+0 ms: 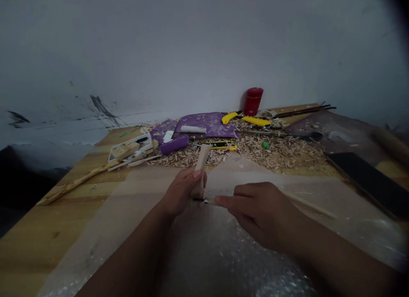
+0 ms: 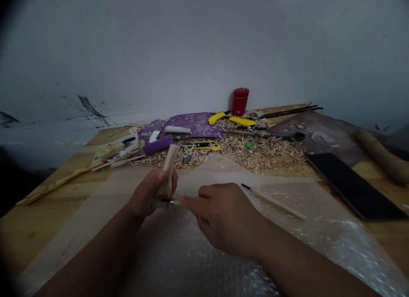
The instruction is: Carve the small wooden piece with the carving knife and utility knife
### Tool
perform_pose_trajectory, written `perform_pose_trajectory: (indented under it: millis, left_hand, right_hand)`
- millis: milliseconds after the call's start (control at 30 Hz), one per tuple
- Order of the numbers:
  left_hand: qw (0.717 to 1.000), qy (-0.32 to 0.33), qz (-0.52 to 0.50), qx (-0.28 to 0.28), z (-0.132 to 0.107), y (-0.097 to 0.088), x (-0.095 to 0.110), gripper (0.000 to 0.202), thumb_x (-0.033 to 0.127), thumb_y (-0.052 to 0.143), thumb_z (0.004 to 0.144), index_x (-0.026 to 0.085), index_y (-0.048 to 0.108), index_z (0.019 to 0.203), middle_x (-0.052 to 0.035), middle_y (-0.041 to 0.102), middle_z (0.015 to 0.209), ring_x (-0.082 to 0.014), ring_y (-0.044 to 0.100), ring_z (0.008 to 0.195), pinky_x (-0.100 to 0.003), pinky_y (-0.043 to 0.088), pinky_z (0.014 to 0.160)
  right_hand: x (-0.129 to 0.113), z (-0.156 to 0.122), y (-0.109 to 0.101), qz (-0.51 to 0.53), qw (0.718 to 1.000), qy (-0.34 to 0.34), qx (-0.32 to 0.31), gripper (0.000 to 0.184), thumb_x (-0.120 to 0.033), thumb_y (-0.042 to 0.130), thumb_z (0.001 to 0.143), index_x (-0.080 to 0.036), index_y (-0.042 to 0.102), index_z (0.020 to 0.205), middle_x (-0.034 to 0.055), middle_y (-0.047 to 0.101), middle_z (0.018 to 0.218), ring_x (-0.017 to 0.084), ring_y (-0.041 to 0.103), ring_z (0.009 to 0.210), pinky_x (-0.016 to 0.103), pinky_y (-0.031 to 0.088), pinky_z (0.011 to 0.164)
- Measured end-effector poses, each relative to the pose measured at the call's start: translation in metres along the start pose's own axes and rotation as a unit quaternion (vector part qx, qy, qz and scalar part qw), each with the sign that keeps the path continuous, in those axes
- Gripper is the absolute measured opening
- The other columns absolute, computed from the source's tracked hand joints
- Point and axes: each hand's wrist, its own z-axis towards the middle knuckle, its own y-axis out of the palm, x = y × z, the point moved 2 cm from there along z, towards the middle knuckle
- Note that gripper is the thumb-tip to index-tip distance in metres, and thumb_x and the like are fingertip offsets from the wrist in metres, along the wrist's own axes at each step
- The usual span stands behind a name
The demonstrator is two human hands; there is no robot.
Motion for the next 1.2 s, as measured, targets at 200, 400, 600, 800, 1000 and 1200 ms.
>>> perform_pose_trajectory:
  millis: [200,400,600,800,1000,1200]
  left_hand:
    - [1.000,0.001,-0.015,-0.007,0.001,0.001,-0.004,0.038,0.047,0.036,0.082,0.016,0.049,0.063,0.0009,0.047,0.048,-0.0095,0.042,0.040,-0.021,0.032,0.040]
    - [0.999,-0.008,-0.046,0.006,0.001,-0.001,-0.007,0.039,0.046,0.037,0.082,0.016,0.050,0.062,0.0012,0.047,0.046,-0.0083,0.040,0.037,-0.021,0.030,0.038]
    - [0.997,-0.023,-0.064,0.029,0.000,0.001,-0.006,0.039,0.047,0.038,0.081,0.016,0.048,0.060,0.0025,0.045,0.044,-0.0078,0.038,0.032,-0.020,0.029,0.033]
    - [0.993,-0.039,-0.096,0.062,-0.001,0.002,-0.008,0.038,0.048,0.037,0.081,0.017,0.047,0.063,0.0028,0.046,0.043,-0.0086,0.039,0.030,-0.020,0.031,0.029]
    - [0.989,-0.017,-0.095,0.111,0.001,-0.002,-0.008,0.038,0.050,0.038,0.080,0.017,0.048,0.063,0.0019,0.047,0.042,-0.0092,0.040,0.031,-0.020,0.034,0.030]
    - [0.990,-0.013,-0.069,0.120,0.004,-0.009,-0.011,0.038,0.051,0.040,0.079,0.017,0.047,0.064,0.0023,0.047,0.046,-0.0096,0.043,0.032,-0.021,0.036,0.030]
  right_hand:
    - [-0.007,-0.001,0.001,-0.043,0.999,-0.011,0.016,0.035,-0.015,0.043,0.081,-0.025,0.052,0.114,-0.0011,0.051,0.067,0.014,0.043,0.057,0.027,0.025,0.053]
    - [-0.013,0.002,0.005,-0.056,0.997,-0.018,0.049,0.033,-0.013,0.041,0.081,-0.021,0.054,0.110,0.0003,0.052,0.067,0.014,0.043,0.058,0.027,0.027,0.053]
    - [-0.017,0.002,0.011,-0.082,0.992,-0.034,0.084,0.031,-0.012,0.037,0.082,-0.017,0.055,0.108,0.0005,0.050,0.064,0.014,0.041,0.055,0.027,0.026,0.051]
    - [-0.019,0.001,0.020,-0.120,0.985,-0.040,0.115,0.028,-0.012,0.036,0.085,-0.016,0.056,0.104,0.0003,0.049,0.062,0.014,0.040,0.054,0.028,0.025,0.051]
    - [-0.018,0.004,0.027,-0.103,0.988,-0.020,0.115,0.030,-0.014,0.038,0.085,-0.016,0.055,0.110,0.0005,0.050,0.062,0.015,0.042,0.055,0.027,0.027,0.051]
    - [0.003,0.006,0.020,0.021,0.994,0.022,0.101,0.030,-0.016,0.040,0.086,-0.020,0.056,0.112,0.0008,0.053,0.070,0.012,0.048,0.061,0.022,0.036,0.057]
